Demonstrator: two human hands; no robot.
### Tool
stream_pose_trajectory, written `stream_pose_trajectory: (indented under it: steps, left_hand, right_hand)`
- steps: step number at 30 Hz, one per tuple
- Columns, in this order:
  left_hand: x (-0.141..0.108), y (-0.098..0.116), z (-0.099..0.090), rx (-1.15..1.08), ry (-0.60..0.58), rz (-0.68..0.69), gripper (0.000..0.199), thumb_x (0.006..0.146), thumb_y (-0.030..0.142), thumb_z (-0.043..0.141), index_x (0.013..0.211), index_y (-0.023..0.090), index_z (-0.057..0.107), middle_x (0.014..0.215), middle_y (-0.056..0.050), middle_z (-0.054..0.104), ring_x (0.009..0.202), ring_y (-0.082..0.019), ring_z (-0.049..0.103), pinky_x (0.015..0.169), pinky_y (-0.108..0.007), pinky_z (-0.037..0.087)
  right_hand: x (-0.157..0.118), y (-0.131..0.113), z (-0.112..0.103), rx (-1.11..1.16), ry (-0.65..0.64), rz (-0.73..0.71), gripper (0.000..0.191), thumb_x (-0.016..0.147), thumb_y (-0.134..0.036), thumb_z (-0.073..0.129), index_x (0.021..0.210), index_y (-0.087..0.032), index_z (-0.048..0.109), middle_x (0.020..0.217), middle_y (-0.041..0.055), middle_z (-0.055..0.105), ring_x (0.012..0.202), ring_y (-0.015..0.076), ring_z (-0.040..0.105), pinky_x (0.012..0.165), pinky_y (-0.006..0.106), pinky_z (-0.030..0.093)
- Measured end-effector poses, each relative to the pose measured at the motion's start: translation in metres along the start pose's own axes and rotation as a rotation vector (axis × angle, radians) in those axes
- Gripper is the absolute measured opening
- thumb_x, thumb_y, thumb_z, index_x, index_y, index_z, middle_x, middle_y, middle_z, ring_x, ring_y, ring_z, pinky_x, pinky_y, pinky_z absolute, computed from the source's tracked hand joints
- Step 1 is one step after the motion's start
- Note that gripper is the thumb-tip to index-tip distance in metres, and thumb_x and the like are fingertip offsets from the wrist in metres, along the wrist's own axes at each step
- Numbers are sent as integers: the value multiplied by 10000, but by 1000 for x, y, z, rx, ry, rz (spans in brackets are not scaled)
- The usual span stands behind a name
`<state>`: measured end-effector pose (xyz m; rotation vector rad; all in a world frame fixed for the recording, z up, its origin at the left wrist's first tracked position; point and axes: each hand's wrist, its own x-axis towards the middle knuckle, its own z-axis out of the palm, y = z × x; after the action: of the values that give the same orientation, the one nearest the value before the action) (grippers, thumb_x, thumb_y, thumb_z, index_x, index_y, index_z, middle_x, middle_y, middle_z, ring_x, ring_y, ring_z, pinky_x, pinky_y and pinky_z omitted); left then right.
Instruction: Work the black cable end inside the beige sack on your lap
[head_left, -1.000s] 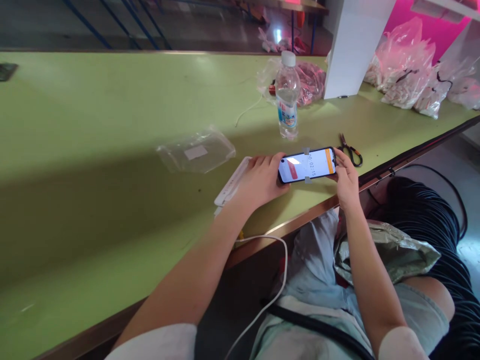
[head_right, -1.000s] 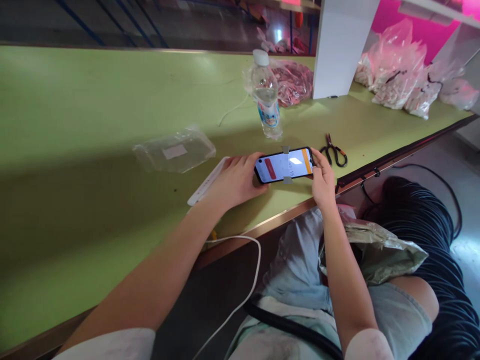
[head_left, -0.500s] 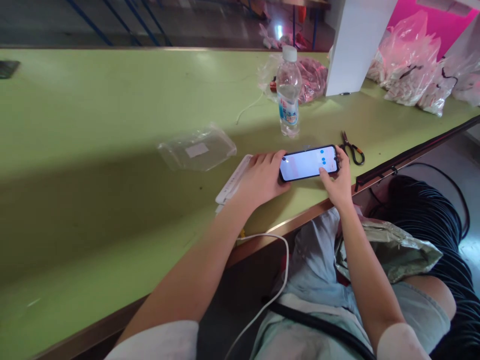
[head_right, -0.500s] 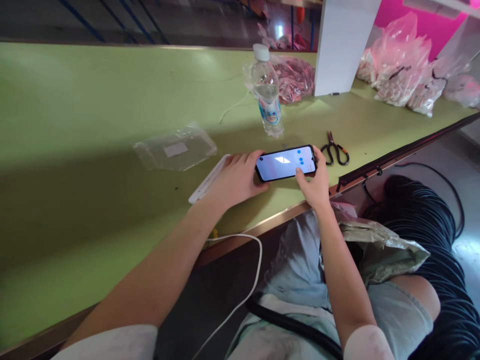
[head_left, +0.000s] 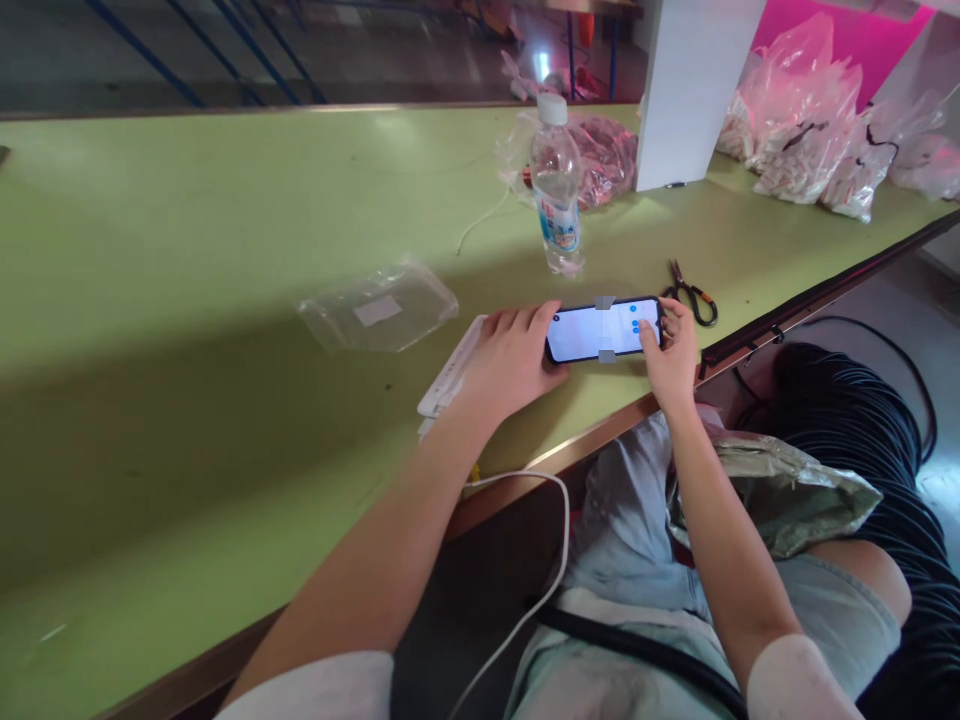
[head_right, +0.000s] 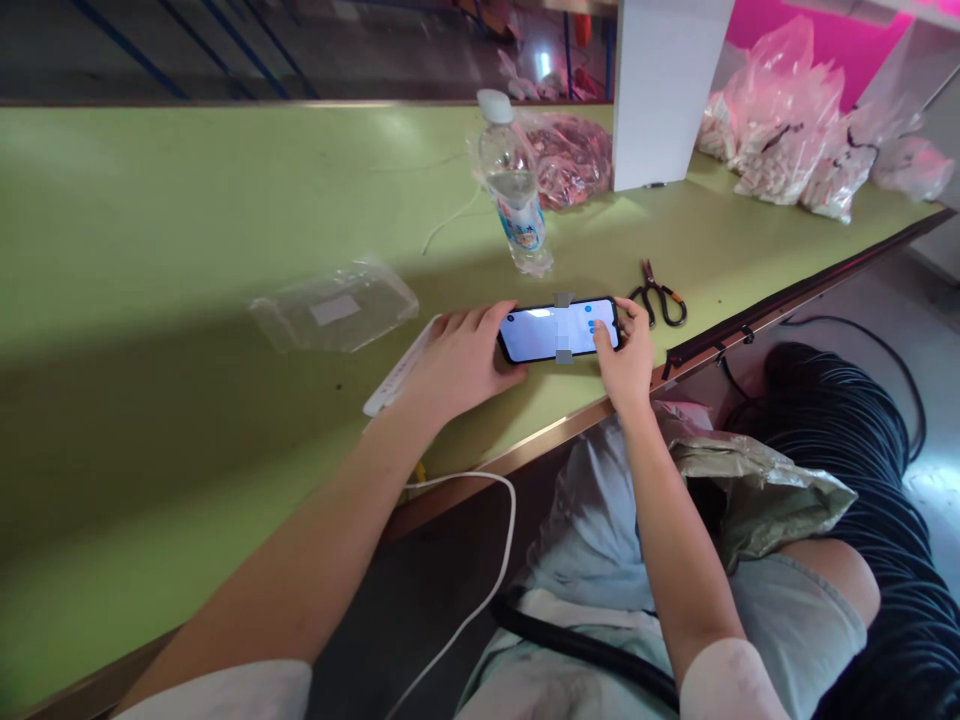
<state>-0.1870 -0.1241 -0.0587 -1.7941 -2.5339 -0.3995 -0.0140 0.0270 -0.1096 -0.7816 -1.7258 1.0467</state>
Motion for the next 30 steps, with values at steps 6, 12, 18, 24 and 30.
stream_pose_trajectory:
  steps: [6, 12, 18, 24, 30]
  left_hand:
    - [-3, 4, 0, 64, -11, 18, 790, 882, 353, 674, 1579, 192, 339, 1519, -188, 539, 1398, -396, 497, 1169, -529, 372]
    - [27, -2, -4, 151, -163, 200, 833, 815, 320, 722, 1558, 166, 380, 1492, -201, 560, 1417, -369, 502, 1234, -537, 329]
    - [59, 7, -27, 250, -203, 280, 810, 903, 198, 561, 1628, 24, 243, 1647, -264, 363, 1576, -400, 272, 1278, -629, 220]
    - [-54, 9, -62, 29, 168, 188, 573, 1023, 457, 390, 1558, 266, 460, 1595, -63, 502, 1510, -282, 425, 1275, -526, 356]
    - [-234, -10, -9, -336, 469, -592, 627, 827, 494, 573, 1452, 446, 588, 1228, 3, 760, 1081, -398, 708, 930, -661, 582]
  right_hand:
    - [-3, -10, -12, -113, 9, 74, 426, 1031, -291, 335, 1351, -184, 595, 985, 73, 702, 923, 224, 675, 921, 389, 544]
    - [-13, -26, -42, -445, -121, 105, 370, 998, -242, 435, 1293, -178, 649, 998, 95, 765, 1020, 274, 707, 985, 410, 509]
    - [-19, -23, -71, -484, -187, 86, 255, 1014, -257, 518, 1121, -216, 745, 1122, 84, 777, 1033, 250, 722, 969, 377, 532]
    - [39, -6, -76, -619, -47, 72, 264, 1006, -191, 503, 1159, -164, 717, 1227, 161, 688, 1138, 279, 643, 1037, 448, 490]
    - [81, 4, -54, -782, -136, 135, 238, 897, -204, 772, 1089, -84, 698, 1270, 264, 634, 1247, 370, 565, 1092, 573, 424]
